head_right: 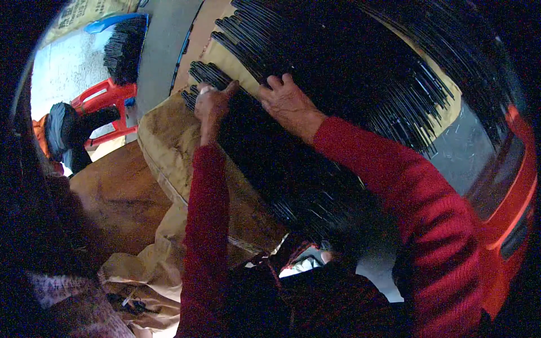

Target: The recorder is sorting and placing black industrial rods into a circular template/holder and organizing them on a production floor.

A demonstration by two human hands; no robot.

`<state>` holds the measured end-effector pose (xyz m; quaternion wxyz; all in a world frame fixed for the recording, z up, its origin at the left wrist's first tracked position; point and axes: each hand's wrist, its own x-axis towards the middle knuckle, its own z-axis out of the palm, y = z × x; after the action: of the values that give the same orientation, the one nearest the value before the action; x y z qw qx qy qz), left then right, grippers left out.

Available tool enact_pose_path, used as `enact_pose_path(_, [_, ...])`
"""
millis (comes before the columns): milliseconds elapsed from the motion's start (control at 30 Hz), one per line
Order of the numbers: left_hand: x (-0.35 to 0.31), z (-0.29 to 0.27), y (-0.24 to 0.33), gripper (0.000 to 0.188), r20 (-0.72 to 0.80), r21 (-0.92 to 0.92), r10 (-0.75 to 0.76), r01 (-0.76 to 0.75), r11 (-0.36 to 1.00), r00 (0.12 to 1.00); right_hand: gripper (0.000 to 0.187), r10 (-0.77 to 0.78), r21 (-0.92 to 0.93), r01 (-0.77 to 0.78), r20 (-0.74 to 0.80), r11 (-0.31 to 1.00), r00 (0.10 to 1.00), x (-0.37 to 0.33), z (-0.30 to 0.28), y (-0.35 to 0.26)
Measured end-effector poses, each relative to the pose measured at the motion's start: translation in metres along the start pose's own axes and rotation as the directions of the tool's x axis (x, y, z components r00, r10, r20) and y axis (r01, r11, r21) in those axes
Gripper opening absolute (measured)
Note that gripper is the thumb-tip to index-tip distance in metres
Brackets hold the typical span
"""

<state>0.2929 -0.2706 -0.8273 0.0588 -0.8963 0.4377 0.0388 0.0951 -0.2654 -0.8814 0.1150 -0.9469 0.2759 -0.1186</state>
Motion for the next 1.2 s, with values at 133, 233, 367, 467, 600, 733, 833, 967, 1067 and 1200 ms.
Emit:
enact_pose_path(133, [0.01,0.007,0.002,0.063,0.054,0.038,-0.047,0.045,0.998,0.997,0.028,0.006,-0.016,-0.007,-0.012,1.0,1.0,-0.001,0.003,-0.001])
enact_pose_path(233, [0.023,0.009,-0.016,0.054,0.229,-0.144,-0.135,0.17,0.975,0.964,0.028,0.027,0.013,-0.027,-0.03,1.0,0.999,-0.004,0.006,0.001])
enact_pose_path(367, [0.019,0.009,-0.047,0.021,0.37,-0.676,-0.003,0.272,0.685,0.929,0.027,0.008,0.024,-0.007,-0.044,1.0,0.999,-0.007,0.006,0.004])
enact_pose_path(467, [0.008,0.0,-0.057,0.015,0.373,-0.851,0.052,0.319,0.417,0.926,0.026,0.016,0.059,-0.01,-0.094,0.998,0.995,-0.007,0.004,0.004])
enact_pose_path(600, [-0.009,-0.023,-0.053,0.017,0.228,-0.935,0.315,0.117,0.336,0.921,0.026,0.039,0.087,-0.036,-0.039,0.996,0.998,-0.005,0.004,0.004])
enact_pose_path(733, [-0.027,-0.03,-0.034,0.029,0.314,-0.832,0.479,0.48,-0.277,0.82,0.027,0.037,0.076,-0.033,-0.057,0.997,0.998,-0.003,0.013,0.004])
enact_pose_path(833, [-0.024,-0.012,-0.01,0.034,0.309,-0.772,0.532,0.535,-0.344,0.788,0.029,0.08,0.121,-0.073,-0.049,0.99,0.996,0.0,0.02,0.005])
enact_pose_path(967, [-0.024,0.018,0.006,0.03,0.433,-0.832,0.377,0.524,-0.181,0.819,0.03,0.088,0.147,-0.079,-0.053,0.986,0.995,-0.001,0.02,0.005])
enact_pose_path(1067, [-0.017,0.027,0.007,0.028,0.5,-0.67,0.437,0.654,-0.353,0.748,0.029,0.038,0.083,-0.036,-0.025,0.996,0.999,-0.005,0.009,0.009])
enact_pose_path(1200, [-0.012,0.028,0.0,0.031,0.43,-0.755,0.464,0.59,-0.287,0.775,0.027,0.009,0.234,-0.022,0.061,0.972,0.998,-0.004,-0.01,0.018])
